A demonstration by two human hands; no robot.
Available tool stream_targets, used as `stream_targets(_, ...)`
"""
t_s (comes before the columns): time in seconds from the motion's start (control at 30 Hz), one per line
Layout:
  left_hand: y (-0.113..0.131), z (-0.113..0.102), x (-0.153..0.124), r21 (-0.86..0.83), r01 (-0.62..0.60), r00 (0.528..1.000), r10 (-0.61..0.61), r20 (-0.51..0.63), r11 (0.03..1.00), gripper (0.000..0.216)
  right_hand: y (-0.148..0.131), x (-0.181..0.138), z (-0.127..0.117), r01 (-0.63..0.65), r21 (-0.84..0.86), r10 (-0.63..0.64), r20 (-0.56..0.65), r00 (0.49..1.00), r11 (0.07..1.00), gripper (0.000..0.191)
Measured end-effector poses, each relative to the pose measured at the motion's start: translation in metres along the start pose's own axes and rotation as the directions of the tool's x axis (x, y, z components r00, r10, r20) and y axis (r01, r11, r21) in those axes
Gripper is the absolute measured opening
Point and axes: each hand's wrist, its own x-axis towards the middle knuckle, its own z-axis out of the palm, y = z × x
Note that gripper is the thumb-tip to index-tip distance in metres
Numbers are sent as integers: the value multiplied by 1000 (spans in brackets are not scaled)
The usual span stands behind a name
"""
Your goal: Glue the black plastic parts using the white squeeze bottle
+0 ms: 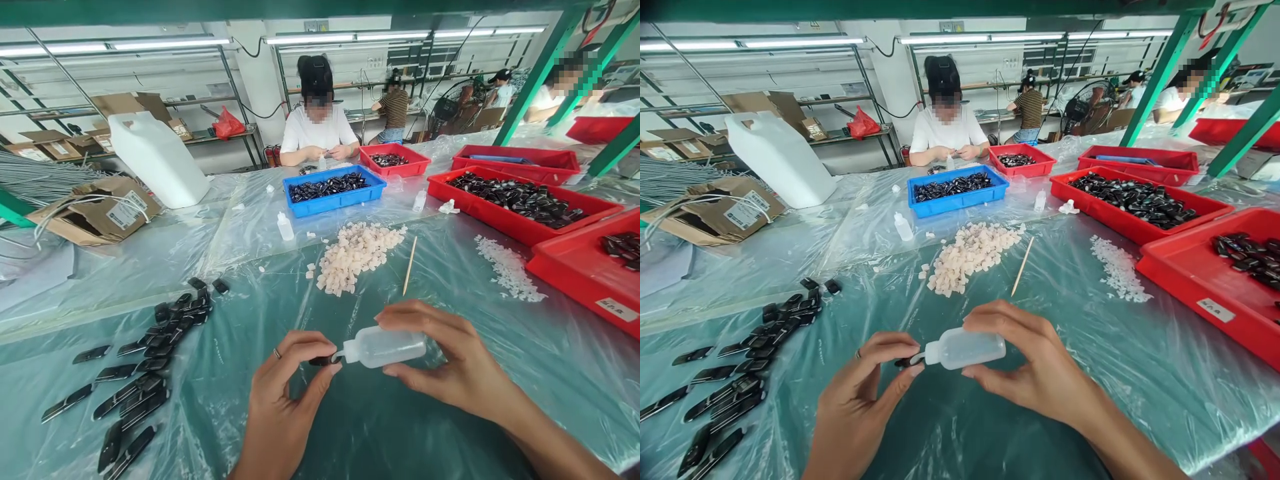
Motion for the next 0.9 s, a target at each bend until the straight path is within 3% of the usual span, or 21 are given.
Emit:
stream_targets(0.4,1,1,-1,-16,40,998,-39,46,999,34,-3,1,-1,70,67,-69,-13,998,995,41)
stream_targets(0.63,7,7,-3,-102,159,986,-162,-30,982,29,-2,1,-1,76,80,-75,-7,997,994,41)
stream_targets(0.9,2,7,-4,-117,130,990,-136,-45,985,24,-2,2,0,69,83,-68,-5,998,994,41)
